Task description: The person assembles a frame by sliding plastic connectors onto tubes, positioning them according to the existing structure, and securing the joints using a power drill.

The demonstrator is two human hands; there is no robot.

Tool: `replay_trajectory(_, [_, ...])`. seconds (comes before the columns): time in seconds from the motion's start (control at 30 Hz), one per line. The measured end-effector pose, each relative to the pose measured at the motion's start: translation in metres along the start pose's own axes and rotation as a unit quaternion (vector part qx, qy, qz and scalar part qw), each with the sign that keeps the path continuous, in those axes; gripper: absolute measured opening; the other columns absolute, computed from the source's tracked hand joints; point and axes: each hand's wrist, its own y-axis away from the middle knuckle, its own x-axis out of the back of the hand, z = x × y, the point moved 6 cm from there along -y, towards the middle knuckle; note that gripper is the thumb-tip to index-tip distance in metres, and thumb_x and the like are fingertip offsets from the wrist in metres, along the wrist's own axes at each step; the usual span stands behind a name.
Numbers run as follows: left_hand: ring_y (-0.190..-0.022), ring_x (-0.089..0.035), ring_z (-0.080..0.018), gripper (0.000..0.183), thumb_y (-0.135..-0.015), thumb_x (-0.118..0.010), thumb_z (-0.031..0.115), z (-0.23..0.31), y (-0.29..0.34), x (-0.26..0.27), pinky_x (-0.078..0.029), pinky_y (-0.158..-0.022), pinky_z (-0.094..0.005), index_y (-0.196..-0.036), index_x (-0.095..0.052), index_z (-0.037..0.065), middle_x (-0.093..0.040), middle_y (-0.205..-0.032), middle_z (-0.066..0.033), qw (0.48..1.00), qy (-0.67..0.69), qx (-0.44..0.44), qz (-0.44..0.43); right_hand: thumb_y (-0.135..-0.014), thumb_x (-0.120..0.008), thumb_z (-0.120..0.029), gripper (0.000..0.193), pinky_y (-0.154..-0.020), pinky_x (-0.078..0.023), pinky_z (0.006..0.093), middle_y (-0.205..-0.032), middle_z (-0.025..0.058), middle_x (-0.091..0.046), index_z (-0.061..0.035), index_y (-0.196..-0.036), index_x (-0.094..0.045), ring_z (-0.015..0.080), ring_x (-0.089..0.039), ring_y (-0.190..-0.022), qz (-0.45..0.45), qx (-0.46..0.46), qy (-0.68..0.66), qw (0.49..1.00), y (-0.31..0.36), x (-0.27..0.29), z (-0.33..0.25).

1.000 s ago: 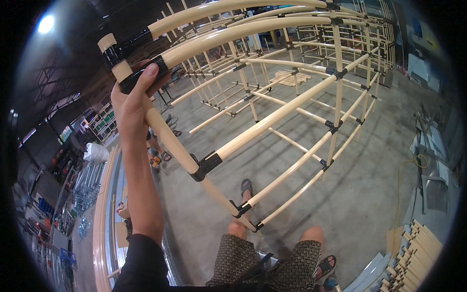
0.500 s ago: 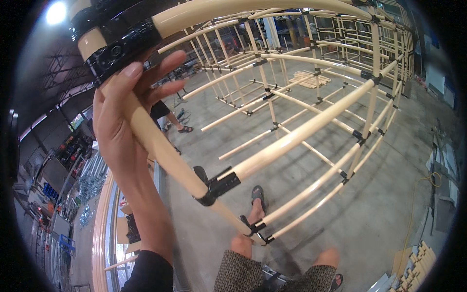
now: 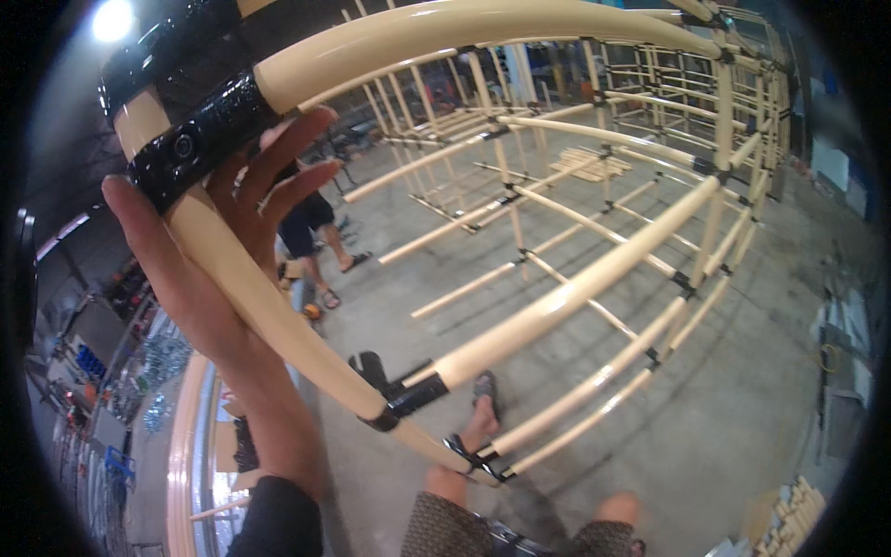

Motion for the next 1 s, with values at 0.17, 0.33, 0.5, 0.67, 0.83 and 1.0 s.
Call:
replay_trajectory(0.17, [-0.129,-0.048,-0.0442,0.071,-0.101,-0.03,0.058,-0.002,-0.015,0.009,-0.044,-0.106,-0.0521,-0.143,-0.041,0.002,-0.047,-0.141,-0.026,0.987,0.159,0.036,-0.014,-0.069,-0.084,-0.028,0.049,-0.079,-0.051,0.0398,-0.096,0.0132,-0.072,0.0032,-0.103,-0.069,0.0255,-0.066,-0.086,0.086,-0.008,-0.094,0.992,0.021,0.068,0.013])
replay_trajectory(0.33, [-0.126,-0.051,-0.0412,0.052,-0.101,-0.049,0.038,0.008,-0.031,0.006,-0.043,-0.11,-0.0461,-0.138,-0.045,0.002,-0.052,-0.137,-0.0207,0.947,0.309,0.03,-0.088,-0.073,-0.085,-0.017,0.045,-0.081,-0.052,0.0374,-0.095,0.014,-0.071,0.0072,-0.107,-0.068,0.0225,-0.065,-0.084,0.178,0.075,-0.243,0.951,0.073,0.233,-0.154])
replay_trajectory(0.5, [-0.122,-0.057,-0.0338,0.047,-0.095,-0.06,0.018,0.025,-0.017,0.002,-0.045,-0.107,-0.0407,-0.134,-0.044,-0.003,-0.057,-0.131,-0.0226,0.986,0.162,0.023,-0.026,-0.079,-0.077,-0.012,0.055,-0.083,-0.05,0.0343,-0.11,0.0118,-0.062,0.0044,-0.126,-0.055,0.021,-0.06,-0.092,0.357,0.259,-0.368,0.818,0.061,0.362,-0.203])
replay_trajectory(0.67, [-0.117,-0.06,-0.0222,0.044,-0.093,-0.064,0.017,0.013,-0.018,-0.004,-0.045,-0.105,-0.035,-0.131,-0.051,-0.002,-0.062,-0.125,-0.0218,0.985,0.16,0.049,-0.038,-0.087,-0.071,-0.012,0.043,-0.092,-0.046,0.0323,-0.108,0.0074,-0.063,-0.0021,-0.126,-0.056,0.017,-0.061,-0.098,0.274,0.445,-0.558,0.645,0.083,0.453,-0.349])
replay_trajectory(0.83, [-0.117,-0.06,-0.0211,0.048,-0.091,-0.067,0.019,0.012,-0.013,0.004,-0.042,-0.107,-0.0348,-0.131,-0.051,-0.002,-0.063,-0.125,-0.0206,0.982,0.181,0.046,-0.032,-0.083,-0.075,-0.004,0.03,-0.079,-0.051,0.0302,-0.093,0.0036,-0.065,-0.0023,-0.11,-0.063,0.0138,-0.062,-0.084,0.227,0.523,-0.46,0.681,0.091,0.445,-0.454])
replay_trajectory(1.0, [-0.118,-0.06,-0.0214,0.049,-0.091,-0.067,0.018,0.012,-0.015,0.002,-0.042,-0.106,-0.034,-0.132,-0.051,-0.002,-0.062,-0.126,-0.02,0.981,0.189,0.032,-0.042,-0.079,-0.078,-0.002,0.022,-0.062,-0.049,0.029,-0.081,0.0037,-0.064,-0.0025,-0.096,-0.065,0.0126,-0.06,-0.066,-0.036,0.522,-0.506,0.685,0.183,0.428,-0.575])
